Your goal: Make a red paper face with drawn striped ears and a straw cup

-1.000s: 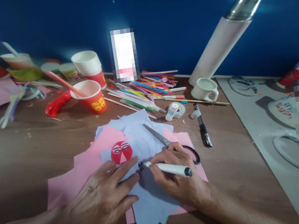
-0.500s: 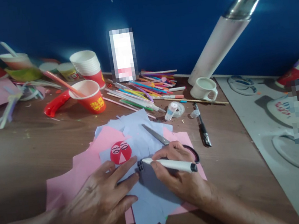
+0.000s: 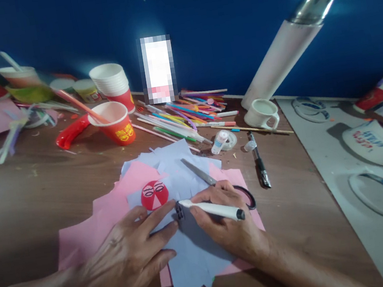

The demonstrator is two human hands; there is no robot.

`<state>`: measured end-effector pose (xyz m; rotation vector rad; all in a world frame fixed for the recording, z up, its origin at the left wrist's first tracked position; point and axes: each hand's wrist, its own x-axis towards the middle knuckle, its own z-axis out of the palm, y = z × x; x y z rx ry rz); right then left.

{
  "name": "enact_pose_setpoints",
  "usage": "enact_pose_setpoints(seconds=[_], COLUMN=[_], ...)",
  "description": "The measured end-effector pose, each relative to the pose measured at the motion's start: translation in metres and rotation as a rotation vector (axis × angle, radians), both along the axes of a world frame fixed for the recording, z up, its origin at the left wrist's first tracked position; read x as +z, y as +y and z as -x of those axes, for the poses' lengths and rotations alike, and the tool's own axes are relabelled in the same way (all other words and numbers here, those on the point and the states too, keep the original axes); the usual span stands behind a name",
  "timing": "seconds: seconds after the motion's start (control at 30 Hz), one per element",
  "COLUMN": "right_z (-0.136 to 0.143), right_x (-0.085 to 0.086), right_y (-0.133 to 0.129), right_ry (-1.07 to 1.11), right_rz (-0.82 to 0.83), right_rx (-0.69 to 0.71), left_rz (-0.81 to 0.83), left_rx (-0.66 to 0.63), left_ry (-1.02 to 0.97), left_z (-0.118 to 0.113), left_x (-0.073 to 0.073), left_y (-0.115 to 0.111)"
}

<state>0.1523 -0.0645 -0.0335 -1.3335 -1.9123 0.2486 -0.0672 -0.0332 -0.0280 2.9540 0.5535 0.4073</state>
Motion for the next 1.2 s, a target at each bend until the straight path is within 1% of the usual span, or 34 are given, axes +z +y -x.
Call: enact_pose_setpoints(seconds=[0.2,0.37,0.47,0.6,0.73,0.93,1.2], right_z=[0.0013,0.0022,0.0019,0.0021,0.0027,0.0028,0.0044], right_x=[0.001,0.0012,0.0016,0.0026,0.0024,0.003,0.0075], right_y=[0.0016,0.0021,0.0011,0.0013,0.0027,0.0019,0.0021], right_ry=[-0.019,-0.019,-0.022,-0.049,-0.059,-0.039,-0.03], right_rz=[-0.027,-0.01,0.0,0.017,0.018,0.029,0.019], right_rx=[0.005,0.029,0.033,0.026,0.036,0.059,0.022], left_rz=[0.005,0.02,0.023,0.042,0.026,0.023,0.03], left_rx=[0.022,0.019,-0.005,0.007,-0.028,-0.009,-0.008], left_ry=[-0.01,0.012,0.018,0.035,0.034,0.01,0.024], left_z=[0.0007,0.0002,0.0,-0.0003,-0.0005,0.0002,-0.0004], left_x=[0.0011,0.0009,0.0012,0.0014,0.0022,0.0026,0.0007], left_y=[-0.0012,0.0,0.0005,0.0006,0.001,0.0006,-0.0004])
